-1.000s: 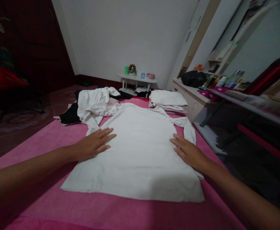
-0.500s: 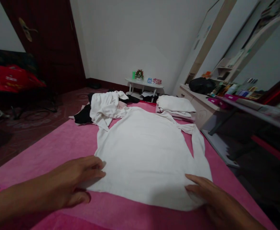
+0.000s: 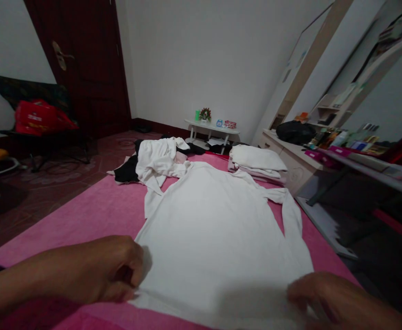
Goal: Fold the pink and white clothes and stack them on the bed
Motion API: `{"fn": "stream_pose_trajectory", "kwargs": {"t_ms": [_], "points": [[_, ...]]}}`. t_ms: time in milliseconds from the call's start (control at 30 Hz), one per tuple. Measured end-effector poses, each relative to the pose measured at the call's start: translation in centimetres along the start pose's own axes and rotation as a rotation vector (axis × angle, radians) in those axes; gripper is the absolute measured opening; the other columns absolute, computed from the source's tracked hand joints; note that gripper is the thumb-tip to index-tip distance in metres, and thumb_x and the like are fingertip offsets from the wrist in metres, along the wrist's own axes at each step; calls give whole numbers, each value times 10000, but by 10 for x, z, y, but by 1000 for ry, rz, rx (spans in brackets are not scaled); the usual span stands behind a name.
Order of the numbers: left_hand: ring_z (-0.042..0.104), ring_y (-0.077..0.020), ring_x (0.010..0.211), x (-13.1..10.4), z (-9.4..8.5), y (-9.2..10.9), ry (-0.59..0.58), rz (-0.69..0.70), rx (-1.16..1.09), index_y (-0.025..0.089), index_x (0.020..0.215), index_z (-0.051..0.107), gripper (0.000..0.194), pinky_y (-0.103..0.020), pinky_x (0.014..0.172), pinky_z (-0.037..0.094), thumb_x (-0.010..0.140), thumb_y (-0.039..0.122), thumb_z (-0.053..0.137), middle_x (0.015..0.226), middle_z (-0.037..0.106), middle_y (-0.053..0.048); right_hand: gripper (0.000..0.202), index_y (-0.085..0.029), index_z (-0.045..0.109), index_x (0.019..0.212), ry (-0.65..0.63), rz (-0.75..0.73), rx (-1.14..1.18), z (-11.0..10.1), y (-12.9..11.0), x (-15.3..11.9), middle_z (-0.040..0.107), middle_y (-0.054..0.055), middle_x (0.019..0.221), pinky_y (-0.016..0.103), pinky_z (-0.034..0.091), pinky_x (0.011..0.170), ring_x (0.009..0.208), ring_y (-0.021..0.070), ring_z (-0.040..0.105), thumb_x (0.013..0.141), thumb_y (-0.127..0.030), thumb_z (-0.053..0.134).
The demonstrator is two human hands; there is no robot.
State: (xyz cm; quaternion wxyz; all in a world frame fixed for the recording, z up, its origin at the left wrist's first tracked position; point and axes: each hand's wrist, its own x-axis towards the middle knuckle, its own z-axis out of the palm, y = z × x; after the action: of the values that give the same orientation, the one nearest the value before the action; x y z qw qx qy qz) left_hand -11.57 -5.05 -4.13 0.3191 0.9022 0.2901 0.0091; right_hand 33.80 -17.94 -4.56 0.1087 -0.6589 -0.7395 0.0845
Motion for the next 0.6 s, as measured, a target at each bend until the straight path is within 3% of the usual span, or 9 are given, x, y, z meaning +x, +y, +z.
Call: {"fn": "stream_pose_trajectory", "kwargs": {"t_ms": [67,133,200,267,367,433,467,533,600], "points": [[589,-129,596,16,-14,0,-89,-47,-67,211,845,684,145,-187,491,404,814,319,592,715,669,-6,314,-368,734,950,-109,-84,5,-11,-16,27,737,40,926,336,551,729,814,242,689,647,-447,740],[602,-139,641,40,-29,-7,-51,-28,-63,202,848,686,159,-198,548,415,823,300,563,741,675,-10,375,-350,706,1048,-93,-165,3,-16,-41,65,723,30,1026,371,530,838,948,257,668,696,-477,722],[611,-145,675,67,-44,-21,96,-11,7,190,828,681,177,-209,600,423,829,282,529,760,679,-16,355,-319,675,1115,-47,-278,51,-9,-70,105,696,25,1113,377,481,941,1044,240,633,781,-438,668],[614,-154,681,91,-59,-41,293,-88,130,184,818,676,214,-225,622,426,837,312,505,759,680,-26,313,-264,658,1139,-21,-380,132,14,-94,141,669,42,1157,359,461,965,1071,216,612,838,-340,622],[632,-192,765,109,-79,-74,615,-337,367,196,898,666,245,-252,649,430,825,370,509,866,698,-52,330,-210,640,1163,42,-440,219,60,-111,176,610,78,1235,362,446,973,1129,216,561,838,-267,627],[641,-236,850,109,-88,-97,744,-546,480,196,986,646,311,-278,667,436,819,418,506,972,697,-86,299,-218,650,1134,107,-431,257,86,-111,188,602,74,1221,377,440,969,1134,218,539,838,-251,631],[643,-264,877,106,-90,-107,747,-649,507,188,998,644,366,-296,671,440,816,471,500,996,694,-111,272,-227,658,1110,140,-420,277,95,-109,190,606,67,1202,382,437,964,1125,216,535,840,-243,629],[646,-314,889,100,-90,-124,646,-810,501,168,932,668,514,-327,673,448,783,623,480,981,694,-159,232,-239,664,1075,185,-405,317,105,-106,192,608,58,1180,384,431,961,1106,207,531,850,-221,612],[651,-334,873,95,-85,-137,538,-883,436,164,841,688,647,-332,661,449,718,754,454,945,699,-179,216,-241,665,1057,192,-408,344,107,-104,192,608,56,1173,379,427,958,1098,204,528,852,-206,604]]}}
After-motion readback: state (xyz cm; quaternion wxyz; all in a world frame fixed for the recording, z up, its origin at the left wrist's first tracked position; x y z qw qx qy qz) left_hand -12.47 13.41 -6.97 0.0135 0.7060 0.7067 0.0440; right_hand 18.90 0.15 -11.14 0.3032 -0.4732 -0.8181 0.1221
